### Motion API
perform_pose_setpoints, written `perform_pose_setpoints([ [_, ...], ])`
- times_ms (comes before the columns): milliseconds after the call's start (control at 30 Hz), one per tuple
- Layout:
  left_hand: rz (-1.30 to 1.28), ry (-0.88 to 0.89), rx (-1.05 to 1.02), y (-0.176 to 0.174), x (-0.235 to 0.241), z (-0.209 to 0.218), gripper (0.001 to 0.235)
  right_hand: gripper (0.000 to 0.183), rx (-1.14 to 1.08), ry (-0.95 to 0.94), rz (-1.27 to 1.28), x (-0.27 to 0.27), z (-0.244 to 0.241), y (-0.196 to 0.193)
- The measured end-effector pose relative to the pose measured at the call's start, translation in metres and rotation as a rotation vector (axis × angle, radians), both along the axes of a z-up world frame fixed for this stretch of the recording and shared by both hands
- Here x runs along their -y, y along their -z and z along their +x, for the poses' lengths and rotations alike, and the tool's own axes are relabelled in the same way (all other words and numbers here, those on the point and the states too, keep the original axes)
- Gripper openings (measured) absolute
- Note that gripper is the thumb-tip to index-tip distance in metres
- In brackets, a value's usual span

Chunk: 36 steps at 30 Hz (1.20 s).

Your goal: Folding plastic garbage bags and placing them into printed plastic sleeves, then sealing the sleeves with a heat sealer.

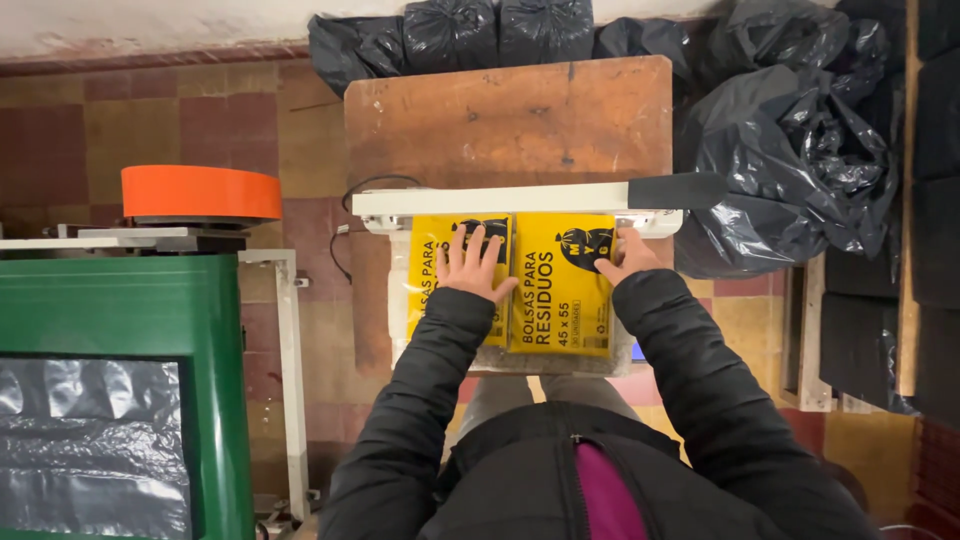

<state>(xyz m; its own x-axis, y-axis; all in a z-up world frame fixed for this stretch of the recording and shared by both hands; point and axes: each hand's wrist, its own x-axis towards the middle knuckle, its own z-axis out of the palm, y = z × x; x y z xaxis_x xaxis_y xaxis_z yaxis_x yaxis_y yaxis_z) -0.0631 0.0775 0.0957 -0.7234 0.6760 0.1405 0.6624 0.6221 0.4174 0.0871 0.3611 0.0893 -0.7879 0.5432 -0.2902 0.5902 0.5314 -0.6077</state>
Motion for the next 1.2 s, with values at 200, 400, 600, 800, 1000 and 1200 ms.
perform_pose_setpoints([
  [200, -0.037, 0.027, 0.065, -0.004, -0.012, 0.004, 0.082, 0.048, -0.018, -0.176, 0.411, 0.049, -0.028, -0.095],
  [400, -0.036, -0.055, 0.003, 0.017, -0.010, -0.008, 0.081, 0.081, -0.256, -0.688, 0.547, 0.117, -0.039, -0.055],
  [600, -0.154, -0.062, 0.071, 0.016, -0.003, -0.002, 0.083, 0.103, -0.067, -0.673, 0.509, 0.119, -0.036, -0.038],
  [800, -0.162, -0.066, 0.086, 0.021, -0.004, 0.003, 0.085, 0.109, 0.002, -0.655, 0.503, 0.121, -0.038, -0.039],
  [1000, -0.141, -0.081, 0.030, 0.023, -0.002, 0.016, 0.088, 0.096, -0.245, -0.659, 0.481, 0.112, -0.042, -0.061],
  [1200, 0.050, 0.158, 0.046, 0.005, -0.044, 0.070, 0.091, 0.030, -0.308, -0.604, 0.732, 0.052, -0.125, -0.224],
])
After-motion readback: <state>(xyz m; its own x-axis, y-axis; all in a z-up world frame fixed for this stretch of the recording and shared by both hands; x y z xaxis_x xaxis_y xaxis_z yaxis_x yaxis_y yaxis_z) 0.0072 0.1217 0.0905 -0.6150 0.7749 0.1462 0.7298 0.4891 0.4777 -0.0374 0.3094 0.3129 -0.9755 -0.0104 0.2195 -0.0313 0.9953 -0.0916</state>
